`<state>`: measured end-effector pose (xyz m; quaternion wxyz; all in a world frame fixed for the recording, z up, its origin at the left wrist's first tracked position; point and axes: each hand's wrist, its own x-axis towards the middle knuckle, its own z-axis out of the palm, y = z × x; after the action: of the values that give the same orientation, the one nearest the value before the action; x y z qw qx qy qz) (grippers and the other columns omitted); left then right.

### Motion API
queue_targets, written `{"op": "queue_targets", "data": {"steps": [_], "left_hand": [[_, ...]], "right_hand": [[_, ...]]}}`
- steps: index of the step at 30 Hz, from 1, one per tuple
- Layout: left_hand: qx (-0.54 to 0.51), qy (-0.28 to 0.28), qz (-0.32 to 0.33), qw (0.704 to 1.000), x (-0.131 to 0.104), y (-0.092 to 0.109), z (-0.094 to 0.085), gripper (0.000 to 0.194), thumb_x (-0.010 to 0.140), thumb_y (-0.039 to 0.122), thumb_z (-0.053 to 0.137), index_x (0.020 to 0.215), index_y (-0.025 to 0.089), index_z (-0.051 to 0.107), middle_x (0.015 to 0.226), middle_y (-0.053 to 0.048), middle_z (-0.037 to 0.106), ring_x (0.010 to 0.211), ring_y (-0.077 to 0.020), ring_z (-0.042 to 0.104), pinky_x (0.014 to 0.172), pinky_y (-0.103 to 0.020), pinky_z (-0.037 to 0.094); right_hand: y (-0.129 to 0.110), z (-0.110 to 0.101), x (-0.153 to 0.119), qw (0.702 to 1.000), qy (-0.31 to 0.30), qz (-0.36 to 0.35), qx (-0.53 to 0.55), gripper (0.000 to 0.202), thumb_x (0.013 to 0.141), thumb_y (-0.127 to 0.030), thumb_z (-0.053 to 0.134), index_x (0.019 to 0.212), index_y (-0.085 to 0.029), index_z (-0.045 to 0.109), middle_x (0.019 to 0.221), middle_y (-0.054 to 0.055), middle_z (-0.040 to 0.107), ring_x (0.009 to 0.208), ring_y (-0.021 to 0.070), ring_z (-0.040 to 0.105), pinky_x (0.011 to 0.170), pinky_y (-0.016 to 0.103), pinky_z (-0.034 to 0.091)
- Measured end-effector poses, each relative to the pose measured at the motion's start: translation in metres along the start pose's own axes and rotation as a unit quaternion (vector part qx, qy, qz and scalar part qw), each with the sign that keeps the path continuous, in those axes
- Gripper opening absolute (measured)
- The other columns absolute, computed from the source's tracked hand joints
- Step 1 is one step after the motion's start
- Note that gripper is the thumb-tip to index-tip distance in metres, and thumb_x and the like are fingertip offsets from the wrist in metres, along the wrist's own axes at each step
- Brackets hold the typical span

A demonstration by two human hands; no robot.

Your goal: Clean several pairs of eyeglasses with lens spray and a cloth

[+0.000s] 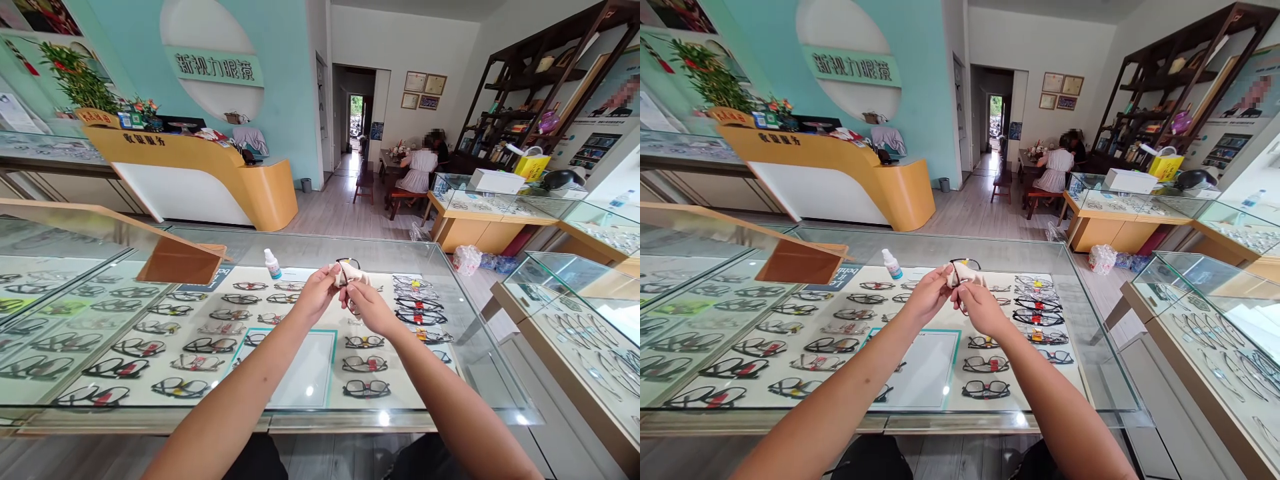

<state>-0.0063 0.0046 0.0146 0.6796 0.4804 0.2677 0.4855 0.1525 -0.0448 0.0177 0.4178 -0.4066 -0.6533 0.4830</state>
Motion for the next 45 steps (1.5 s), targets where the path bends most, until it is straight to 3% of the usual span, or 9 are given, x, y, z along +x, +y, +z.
{"op": "queue_targets", "data": {"steps": [4,9,16,19,24,27,35,41,45], "left_hand": [[-0.015,-0.004,-0.002,1.0,0.0,0.005,-0.003,0.05,0.084,0.06,0.086,0.095,0.017,0.063,0.07,0.0,0.066,0.047,-0.0157,0.059,0.044,-0.033,0.055],[-0.018,-0.052,-0.008,0.998,-0.005,0.01,0.005,0.046,0.079,0.04,0.095,0.104,0.017,0.064,0.064,0.003,0.062,0.054,-0.0137,0.059,0.052,-0.027,0.053],[0.031,0.015,0.018,0.999,-0.005,0.002,0.006,0.053,0.087,0.069,0.081,0.087,0.021,0.057,0.046,0.007,0.051,0.036,-0.0134,0.049,0.038,-0.025,0.044],[0.024,0.005,0.012,1.0,-0.003,0.003,0.002,0.057,0.089,0.075,0.074,0.084,0.021,0.056,0.046,0.006,0.052,0.036,-0.0154,0.051,0.038,-0.027,0.047],[-0.006,-0.061,-0.001,0.998,-0.004,0.014,0.0,0.047,0.086,0.052,0.088,0.103,0.015,0.064,0.065,0.0,0.067,0.053,-0.017,0.066,0.057,-0.031,0.059],[-0.007,-0.071,0.0,0.997,-0.005,0.015,0.0,0.046,0.082,0.043,0.094,0.105,0.015,0.065,0.063,0.002,0.065,0.054,-0.015,0.063,0.054,-0.027,0.056],[0.023,0.011,0.009,1.0,-0.005,0.009,0.004,0.057,0.084,0.071,0.082,0.088,0.019,0.06,0.056,0.002,0.061,0.039,-0.0171,0.057,0.038,-0.03,0.048],[-0.018,-0.021,-0.001,1.0,-0.004,0.008,0.004,0.051,0.089,0.065,0.08,0.091,0.015,0.068,0.054,0.002,0.057,0.049,-0.0147,0.056,0.052,-0.027,0.05],[-0.023,0.037,0.019,0.999,0.002,0.008,-0.006,0.05,0.083,0.058,0.088,0.104,0.013,0.075,0.077,-0.005,0.072,0.072,-0.018,0.065,0.068,-0.03,0.055]], "right_hand": [[-0.003,-0.003,0.0,1.0,-0.011,0.001,0.011,0.044,0.106,-0.057,0.045,0.089,-0.022,0.064,0.081,0.001,0.064,0.068,0.0144,0.051,0.065,0.029,0.04],[-0.002,-0.007,0.004,0.998,-0.002,-0.014,0.059,0.046,0.102,-0.062,0.048,0.087,-0.021,0.063,0.082,0.003,0.065,0.071,0.0156,0.053,0.069,0.031,0.043],[-0.006,0.002,0.0,0.999,-0.027,-0.003,0.026,0.048,0.104,-0.064,0.047,0.086,-0.022,0.064,0.077,0.001,0.059,0.07,0.0161,0.051,0.07,0.031,0.043],[-0.006,0.003,0.0,0.999,-0.025,-0.003,0.031,0.049,0.104,-0.065,0.047,0.088,-0.022,0.065,0.08,0.001,0.061,0.072,0.016,0.052,0.071,0.031,0.044],[-0.001,-0.006,0.005,0.996,-0.006,-0.012,0.092,0.052,0.099,-0.069,0.053,0.091,-0.02,0.066,0.081,0.003,0.064,0.071,0.0162,0.051,0.069,0.032,0.042],[0.001,-0.005,0.005,0.993,-0.01,-0.012,0.119,0.052,0.098,-0.071,0.055,0.089,-0.021,0.065,0.081,0.003,0.065,0.07,0.0162,0.052,0.069,0.032,0.042],[-0.002,0.005,0.0,0.998,-0.016,-0.017,0.055,0.051,0.102,-0.068,0.051,0.086,-0.022,0.066,0.081,0.002,0.065,0.071,0.0164,0.053,0.072,0.032,0.045],[-0.001,-0.001,0.005,0.99,0.006,-0.008,0.138,0.053,0.095,-0.073,0.06,0.088,-0.021,0.069,0.081,0.003,0.067,0.068,0.0159,0.054,0.069,0.032,0.042],[-0.002,-0.008,0.006,0.98,0.025,-0.008,0.195,0.05,0.095,-0.07,0.063,0.089,-0.02,0.072,0.081,0.004,0.068,0.068,0.0166,0.053,0.066,0.031,0.04]]}}
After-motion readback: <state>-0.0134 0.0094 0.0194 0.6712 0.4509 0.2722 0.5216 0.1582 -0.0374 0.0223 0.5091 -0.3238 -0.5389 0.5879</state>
